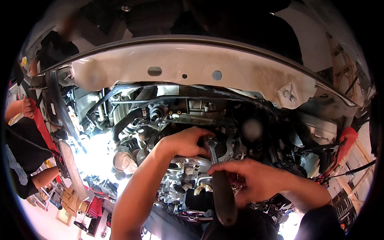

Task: The person disassembles components of a car engine using a socket wrench and by hand, including removing a metal housing and individual bolts.

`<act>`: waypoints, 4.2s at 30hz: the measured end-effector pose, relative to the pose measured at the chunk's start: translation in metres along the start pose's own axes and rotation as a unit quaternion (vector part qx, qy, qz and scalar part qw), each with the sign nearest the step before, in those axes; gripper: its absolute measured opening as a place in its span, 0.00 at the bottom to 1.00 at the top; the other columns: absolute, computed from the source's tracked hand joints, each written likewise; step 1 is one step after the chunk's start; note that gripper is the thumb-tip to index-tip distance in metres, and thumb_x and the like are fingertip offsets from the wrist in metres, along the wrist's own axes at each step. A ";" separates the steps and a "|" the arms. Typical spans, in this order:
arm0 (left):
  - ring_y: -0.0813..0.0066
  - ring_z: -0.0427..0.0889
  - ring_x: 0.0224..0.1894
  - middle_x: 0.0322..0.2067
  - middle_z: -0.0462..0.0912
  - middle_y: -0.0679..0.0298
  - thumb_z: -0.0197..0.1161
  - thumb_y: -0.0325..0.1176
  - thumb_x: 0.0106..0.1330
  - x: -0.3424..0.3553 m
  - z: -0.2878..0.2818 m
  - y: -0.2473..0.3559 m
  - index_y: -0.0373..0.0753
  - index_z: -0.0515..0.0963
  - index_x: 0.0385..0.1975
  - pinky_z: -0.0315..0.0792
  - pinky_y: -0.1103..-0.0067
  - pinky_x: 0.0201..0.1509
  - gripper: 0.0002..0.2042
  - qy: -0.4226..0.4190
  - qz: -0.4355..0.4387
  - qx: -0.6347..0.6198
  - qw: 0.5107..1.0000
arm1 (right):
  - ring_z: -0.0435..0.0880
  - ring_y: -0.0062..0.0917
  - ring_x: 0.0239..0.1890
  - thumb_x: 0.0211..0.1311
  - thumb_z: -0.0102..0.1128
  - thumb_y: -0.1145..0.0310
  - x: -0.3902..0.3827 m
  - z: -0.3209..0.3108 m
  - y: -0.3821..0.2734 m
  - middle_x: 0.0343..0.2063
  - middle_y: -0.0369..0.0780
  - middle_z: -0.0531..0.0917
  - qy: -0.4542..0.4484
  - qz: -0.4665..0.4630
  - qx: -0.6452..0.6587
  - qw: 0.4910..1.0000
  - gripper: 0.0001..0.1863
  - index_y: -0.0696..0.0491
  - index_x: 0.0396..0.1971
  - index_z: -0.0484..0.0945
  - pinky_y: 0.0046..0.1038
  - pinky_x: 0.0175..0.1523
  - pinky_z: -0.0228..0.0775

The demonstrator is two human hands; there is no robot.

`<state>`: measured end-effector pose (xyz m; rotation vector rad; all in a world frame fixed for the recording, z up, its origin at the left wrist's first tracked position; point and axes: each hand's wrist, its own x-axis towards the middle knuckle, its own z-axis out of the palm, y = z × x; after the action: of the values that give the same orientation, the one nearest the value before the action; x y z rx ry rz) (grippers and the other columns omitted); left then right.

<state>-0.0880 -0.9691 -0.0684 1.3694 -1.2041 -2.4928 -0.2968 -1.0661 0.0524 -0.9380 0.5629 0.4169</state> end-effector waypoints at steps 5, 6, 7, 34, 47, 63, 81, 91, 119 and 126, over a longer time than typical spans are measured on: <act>0.71 0.81 0.36 0.35 0.85 0.55 0.70 0.31 0.52 -0.003 -0.002 0.008 0.35 0.74 0.57 0.75 0.76 0.44 0.29 0.016 -0.035 0.024 0.999 | 0.82 0.27 0.35 0.59 0.65 0.54 0.034 -0.010 0.000 0.33 0.44 0.82 0.120 0.173 -0.069 0.975 0.37 0.63 0.59 0.64 0.27 0.40 0.74; 0.71 0.81 0.35 0.35 0.85 0.56 0.70 0.31 0.52 -0.002 0.000 0.003 0.34 0.75 0.56 0.75 0.76 0.44 0.28 0.023 -0.027 0.013 0.999 | 0.82 0.27 0.35 0.58 0.66 0.56 0.046 -0.012 0.015 0.34 0.44 0.82 0.127 0.178 -0.003 0.976 0.37 0.63 0.60 0.62 0.27 0.38 0.74; 0.71 0.81 0.35 0.36 0.85 0.56 0.70 0.31 0.52 0.000 -0.001 0.002 0.34 0.75 0.56 0.75 0.76 0.44 0.28 0.031 -0.014 0.006 0.999 | 0.82 0.27 0.33 0.56 0.66 0.60 0.053 -0.011 0.018 0.34 0.44 0.82 0.141 0.180 0.017 0.973 0.36 0.64 0.60 0.64 0.27 0.36 0.75; 0.67 0.79 0.55 0.50 0.82 0.54 0.70 0.27 0.58 0.007 -0.002 -0.014 0.35 0.77 0.54 0.70 0.74 0.63 0.22 -0.047 -0.025 -0.104 0.993 | 0.75 0.17 0.18 0.60 0.55 0.78 -0.001 -0.031 0.031 0.22 0.38 0.77 0.203 0.073 0.017 0.976 0.36 0.56 0.70 0.58 0.23 0.25 0.70; 0.69 0.85 0.43 0.40 0.86 0.53 0.77 0.36 0.53 0.000 0.003 0.006 0.31 0.80 0.47 0.77 0.77 0.51 0.23 0.035 -0.105 -0.048 0.993 | 0.83 0.43 0.43 0.59 0.54 0.81 0.002 -0.044 0.063 0.44 0.51 0.82 0.254 0.013 -0.282 0.925 0.34 0.53 0.67 0.60 0.33 0.50 0.73; 0.70 0.85 0.42 0.39 0.86 0.53 0.79 0.37 0.50 0.002 -0.004 -0.001 0.31 0.80 0.48 0.77 0.77 0.47 0.27 0.010 -0.118 -0.043 0.992 | 0.82 0.49 0.39 0.58 0.55 0.77 0.019 -0.052 0.062 0.36 0.54 0.82 0.222 -0.035 -0.309 0.924 0.27 0.57 0.60 0.68 0.42 0.44 0.73; 0.67 0.84 0.45 0.43 0.85 0.50 0.79 0.35 0.49 -0.006 -0.004 0.004 0.27 0.68 0.58 0.75 0.76 0.50 0.37 0.021 -0.133 -0.084 0.987 | 0.84 0.44 0.39 0.57 0.56 0.71 0.054 -0.045 0.062 0.33 0.45 0.85 0.114 -0.004 -0.494 0.862 0.16 0.52 0.46 0.79 0.43 0.42 0.76; 0.71 0.84 0.39 0.38 0.87 0.56 0.79 0.33 0.49 -0.001 -0.003 -0.004 0.28 0.73 0.53 0.77 0.78 0.40 0.32 0.017 -0.112 -0.105 0.988 | 0.85 0.42 0.36 0.53 0.58 0.71 0.047 -0.028 0.065 0.31 0.43 0.85 0.166 0.009 -0.472 0.866 0.15 0.52 0.43 0.80 0.43 0.41 0.77; 0.73 0.84 0.43 0.41 0.87 0.58 0.75 0.43 0.56 0.002 -0.012 -0.006 0.31 0.80 0.48 0.75 0.79 0.49 0.25 -0.043 -0.101 0.063 0.992 | 0.82 0.52 0.45 0.61 0.49 0.73 0.056 -0.026 0.036 0.38 0.53 0.84 0.051 0.057 -0.358 0.931 0.27 0.58 0.62 0.67 0.43 0.49 0.75; 0.67 0.83 0.42 0.40 0.87 0.56 0.70 0.40 0.52 0.005 -0.013 -0.009 0.34 0.82 0.45 0.73 0.74 0.50 0.22 -0.014 -0.058 0.155 0.986 | 0.87 0.46 0.36 0.53 0.54 0.73 0.089 0.018 -0.025 0.29 0.57 0.84 -0.077 0.224 -0.496 0.835 0.19 0.66 0.44 0.76 0.40 0.39 0.80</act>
<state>-0.0788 -0.9726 -0.0818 1.5145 -1.6198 -2.4872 -0.2084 -1.0565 0.0218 -1.7503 0.3943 1.2770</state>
